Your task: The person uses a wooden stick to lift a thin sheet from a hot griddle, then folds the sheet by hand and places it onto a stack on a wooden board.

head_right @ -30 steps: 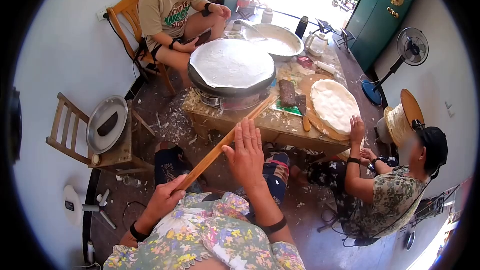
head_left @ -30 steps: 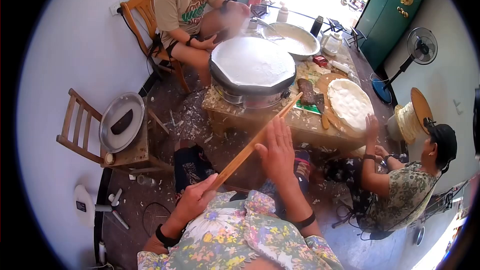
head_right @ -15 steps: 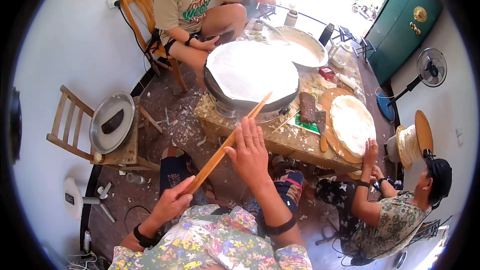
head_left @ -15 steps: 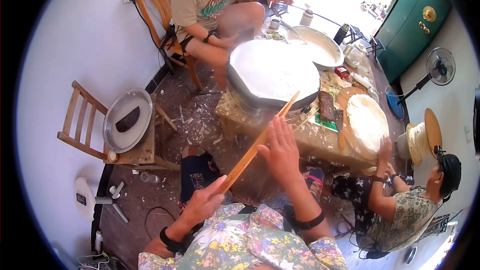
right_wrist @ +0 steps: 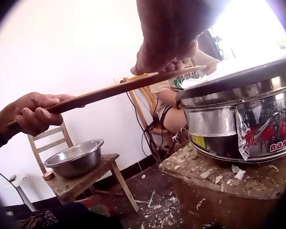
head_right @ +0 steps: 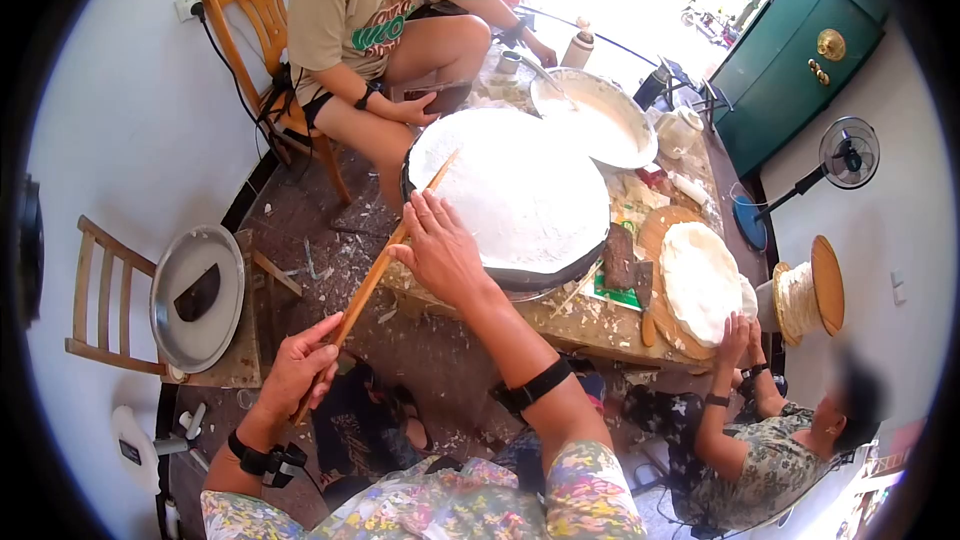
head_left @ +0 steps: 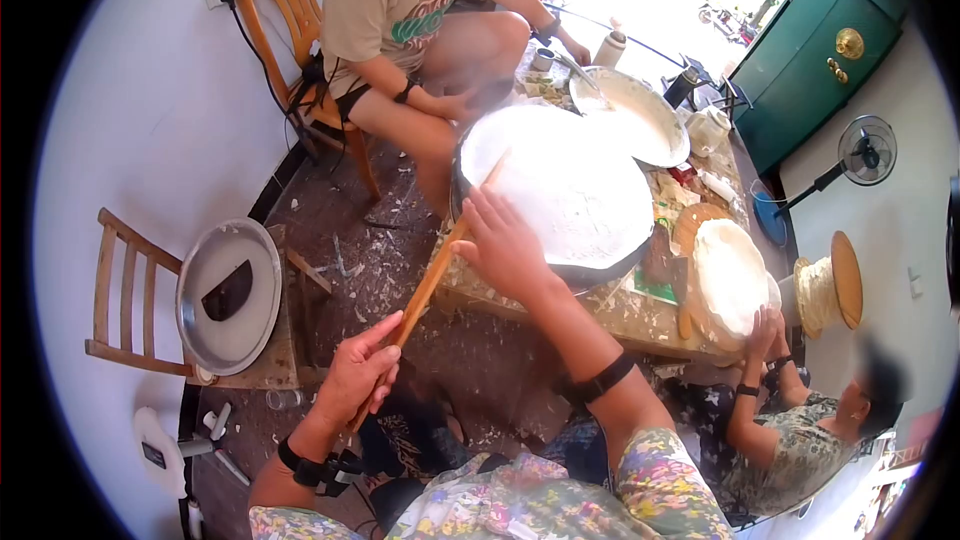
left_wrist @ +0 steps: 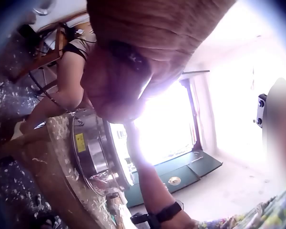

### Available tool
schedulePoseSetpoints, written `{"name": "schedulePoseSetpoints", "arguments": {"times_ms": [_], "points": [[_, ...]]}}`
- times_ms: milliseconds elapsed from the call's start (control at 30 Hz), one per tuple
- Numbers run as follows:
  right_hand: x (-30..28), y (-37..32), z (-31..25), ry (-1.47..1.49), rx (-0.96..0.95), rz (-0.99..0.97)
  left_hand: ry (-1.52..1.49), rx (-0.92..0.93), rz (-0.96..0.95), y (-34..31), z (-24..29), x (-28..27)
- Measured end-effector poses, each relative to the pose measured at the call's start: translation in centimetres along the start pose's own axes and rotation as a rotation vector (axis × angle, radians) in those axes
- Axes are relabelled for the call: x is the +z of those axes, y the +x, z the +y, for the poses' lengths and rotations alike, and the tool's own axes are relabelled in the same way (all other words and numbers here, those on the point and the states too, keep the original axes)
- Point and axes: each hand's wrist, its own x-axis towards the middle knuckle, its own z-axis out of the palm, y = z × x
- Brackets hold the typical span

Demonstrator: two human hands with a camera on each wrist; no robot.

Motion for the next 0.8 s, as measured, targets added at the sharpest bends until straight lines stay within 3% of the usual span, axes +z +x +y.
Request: {"name": "schedulePoseSetpoints", "arguments": {"times_ms": [333,800], "points": [[2.4,3.4,2.8,0.008,0.140,-0.036,0.176,-0.040,-0.063,6.4,3.8,-3.5],[-0.6,-5.7,2.2,-0.079,0.181,0.153,0.373,-0.099,-0.179,4.5,3.2,0.0]]}}
